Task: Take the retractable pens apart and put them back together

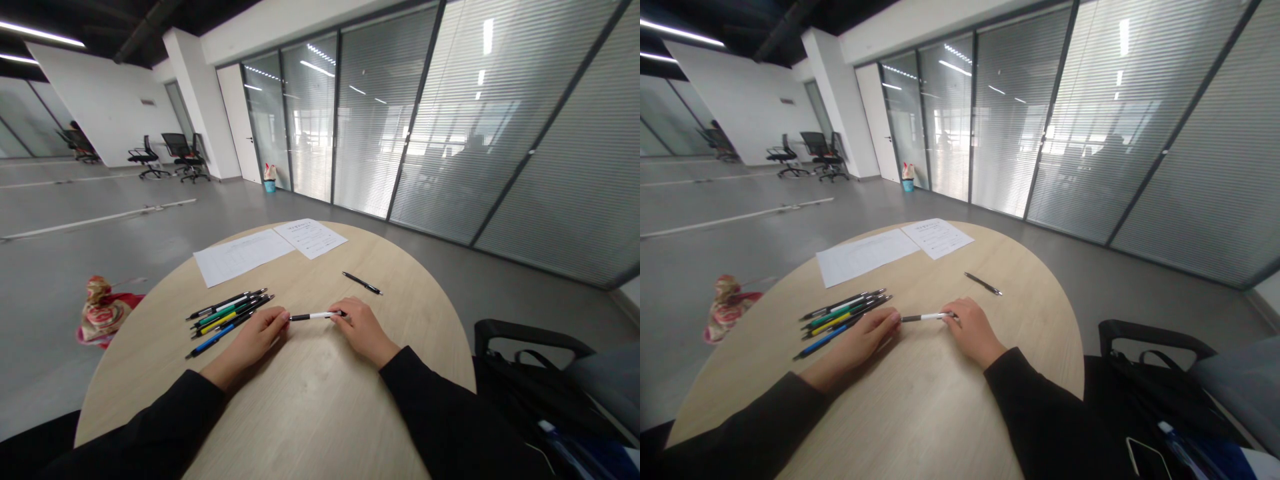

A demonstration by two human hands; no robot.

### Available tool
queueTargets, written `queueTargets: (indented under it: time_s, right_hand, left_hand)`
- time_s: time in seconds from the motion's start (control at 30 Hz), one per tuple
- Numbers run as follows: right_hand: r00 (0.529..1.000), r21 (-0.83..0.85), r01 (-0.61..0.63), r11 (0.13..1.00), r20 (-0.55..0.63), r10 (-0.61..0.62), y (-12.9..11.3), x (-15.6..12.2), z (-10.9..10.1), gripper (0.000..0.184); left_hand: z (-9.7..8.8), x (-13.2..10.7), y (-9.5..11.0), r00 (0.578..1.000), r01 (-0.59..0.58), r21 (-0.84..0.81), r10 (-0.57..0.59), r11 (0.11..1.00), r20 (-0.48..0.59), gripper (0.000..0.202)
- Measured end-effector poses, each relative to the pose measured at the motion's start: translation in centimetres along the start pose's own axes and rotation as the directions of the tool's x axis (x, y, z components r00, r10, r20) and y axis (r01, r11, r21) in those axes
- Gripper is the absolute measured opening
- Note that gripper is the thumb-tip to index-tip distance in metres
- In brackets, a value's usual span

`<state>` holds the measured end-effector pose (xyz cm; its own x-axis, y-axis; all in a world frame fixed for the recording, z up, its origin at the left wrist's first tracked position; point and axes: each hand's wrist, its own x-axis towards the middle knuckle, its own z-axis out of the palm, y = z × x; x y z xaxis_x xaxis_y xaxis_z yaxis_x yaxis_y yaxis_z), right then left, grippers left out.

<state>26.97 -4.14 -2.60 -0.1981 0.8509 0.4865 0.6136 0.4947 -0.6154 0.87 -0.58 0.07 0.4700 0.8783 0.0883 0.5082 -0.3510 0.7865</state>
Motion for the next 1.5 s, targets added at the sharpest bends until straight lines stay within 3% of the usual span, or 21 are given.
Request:
queueTargets:
  time_s: [0.2,0.4,0.53,0.73,0.87,1.2,1.5]
  right_hand:
    - [1.0,0.003,-0.01,1.0,-0.003,0.01,0.0,0.0,-0.1,0.009]
    - [1.0,-0.003,-0.015,1.0,0.003,0.015,0.0,0.0,-0.1,0.009]
    - [1.0,0.01,-0.016,1.0,0.003,0.016,0.0,0.0,0.0,0.008]
    - [1.0,0.024,-0.011,1.0,-0.01,0.011,0.1,-0.1,0.0,0.009]
    - [1.0,0.028,-0.015,0.999,-0.001,0.015,0.1,-0.1,-0.1,0.009]
    - [0.999,0.017,-0.034,0.999,0.013,0.034,0.2,-0.1,0.1,0.009]
    - [0.999,0.024,-0.033,0.999,0.011,0.033,0.0,-0.1,0.0,0.009]
  left_hand:
    - [-0.2,-0.3,0.8,0.999,-0.042,-0.003,0.042,0.999,-0.019,0.036]
    - [0.2,-0.3,0.2,0.998,-0.046,-0.056,0.044,0.997,-0.035,0.026]
    - [0.2,-0.2,0.2,0.998,-0.042,-0.046,0.04,0.998,-0.046,0.031]
    - [0.2,-0.1,-0.1,0.998,0.04,-0.067,-0.037,0.997,0.047,0.055]
    - [0.1,-0.2,0.1,0.997,0.044,-0.037,-0.042,0.998,0.059,0.053]
    - [0.0,-0.2,0.5,0.998,-0.049,-0.036,0.048,0.998,-0.03,0.035]
    - [0.2,-0.1,-0.2,0.999,0.035,-0.077,-0.033,0.996,0.03,0.056]
